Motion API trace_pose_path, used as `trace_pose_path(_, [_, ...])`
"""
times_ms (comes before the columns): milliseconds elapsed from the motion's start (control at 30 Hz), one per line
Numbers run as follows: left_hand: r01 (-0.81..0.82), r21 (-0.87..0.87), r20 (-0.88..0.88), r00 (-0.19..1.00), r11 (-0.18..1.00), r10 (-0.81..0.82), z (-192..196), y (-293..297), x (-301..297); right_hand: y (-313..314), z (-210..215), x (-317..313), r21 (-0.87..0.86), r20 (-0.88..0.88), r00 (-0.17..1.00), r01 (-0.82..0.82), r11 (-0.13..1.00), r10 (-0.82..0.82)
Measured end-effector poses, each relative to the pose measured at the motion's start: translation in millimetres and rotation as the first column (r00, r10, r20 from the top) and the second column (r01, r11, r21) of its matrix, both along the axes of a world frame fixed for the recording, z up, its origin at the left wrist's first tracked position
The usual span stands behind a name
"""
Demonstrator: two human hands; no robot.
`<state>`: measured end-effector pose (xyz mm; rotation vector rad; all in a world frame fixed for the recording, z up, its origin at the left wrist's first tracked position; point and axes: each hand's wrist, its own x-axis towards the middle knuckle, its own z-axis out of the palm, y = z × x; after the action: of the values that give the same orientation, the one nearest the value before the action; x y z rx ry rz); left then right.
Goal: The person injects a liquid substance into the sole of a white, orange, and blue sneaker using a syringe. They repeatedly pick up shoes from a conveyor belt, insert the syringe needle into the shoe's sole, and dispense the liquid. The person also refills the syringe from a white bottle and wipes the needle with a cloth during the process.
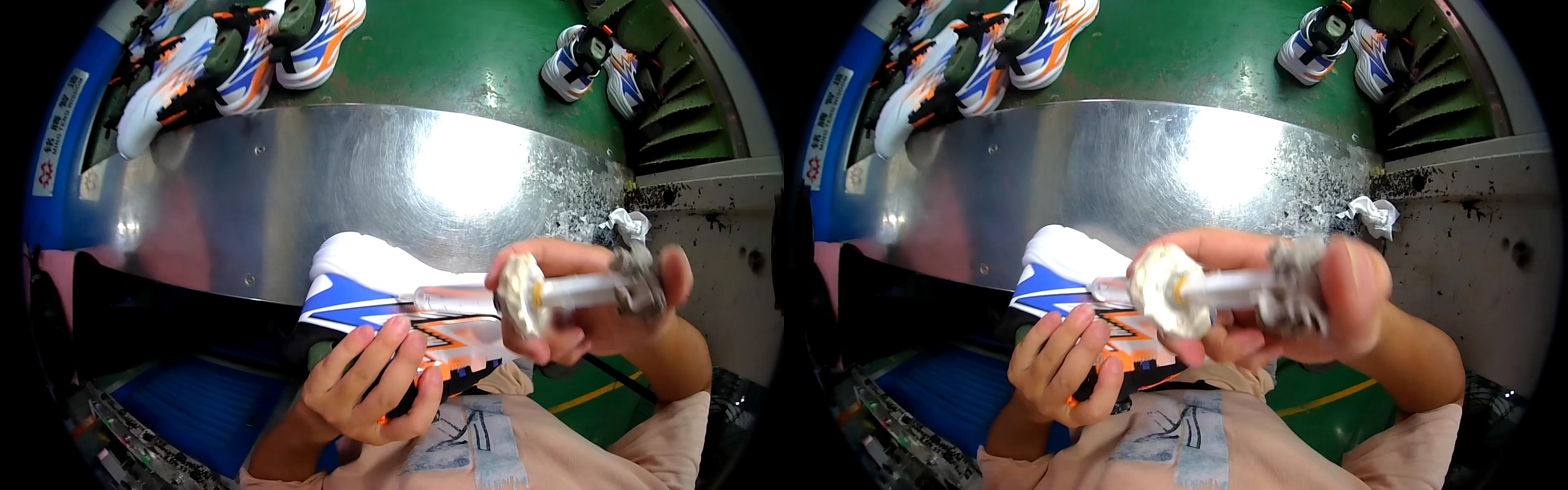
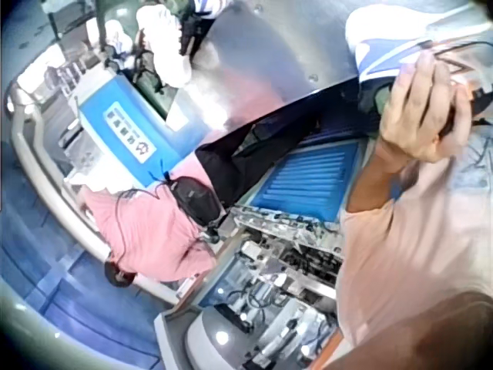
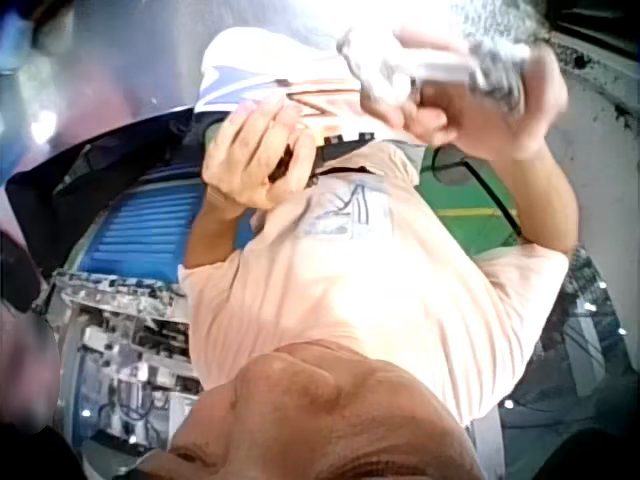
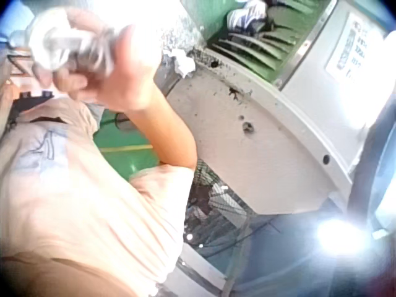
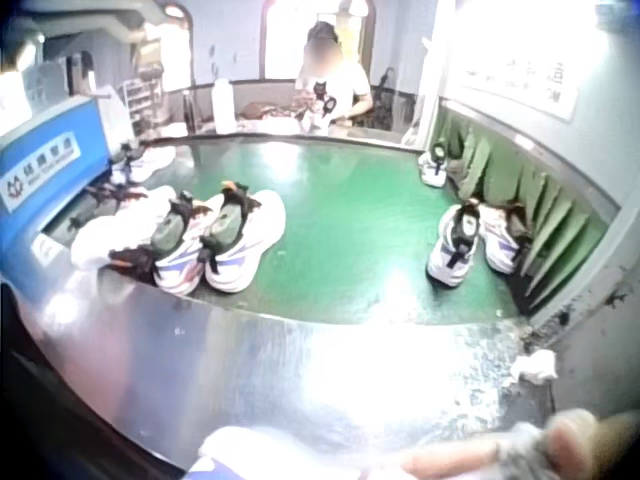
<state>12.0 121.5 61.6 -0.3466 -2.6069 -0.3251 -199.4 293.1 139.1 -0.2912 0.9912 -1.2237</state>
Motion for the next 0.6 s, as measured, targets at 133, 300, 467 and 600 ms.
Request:
trace_pose_path(133, [-0.1, -0.07, -0.061, 0.994, 0.993, 0.096, -17, 11, 12, 12, 20, 9, 0.174, 0.086, 0.994, 0.05, 0.984, -0.066])
trace_pose_path(300, [-0.147, -0.148, -0.112, 0.985, 0.978, 0.132, -34, 16, 23, 37, 25, 20, 0.204, -0.131, 0.974, 0.207, 0.957, -0.183])
trace_pose_path(467, [-0.182, -0.151, -0.088, 0.981, 0.972, 0.17, -37, 20, 32, 85, 24, 32, -0.006, -0.111, 0.942, 0.318, 0.948, -0.317])
trace_pose_path(600, [-0.205, -0.132, -0.171, 0.969, 0.97, 0.181, -42, 21, 28, 114, 25, 39, 0.056, -0.151, 0.915, 0.385, 0.921, -0.374])
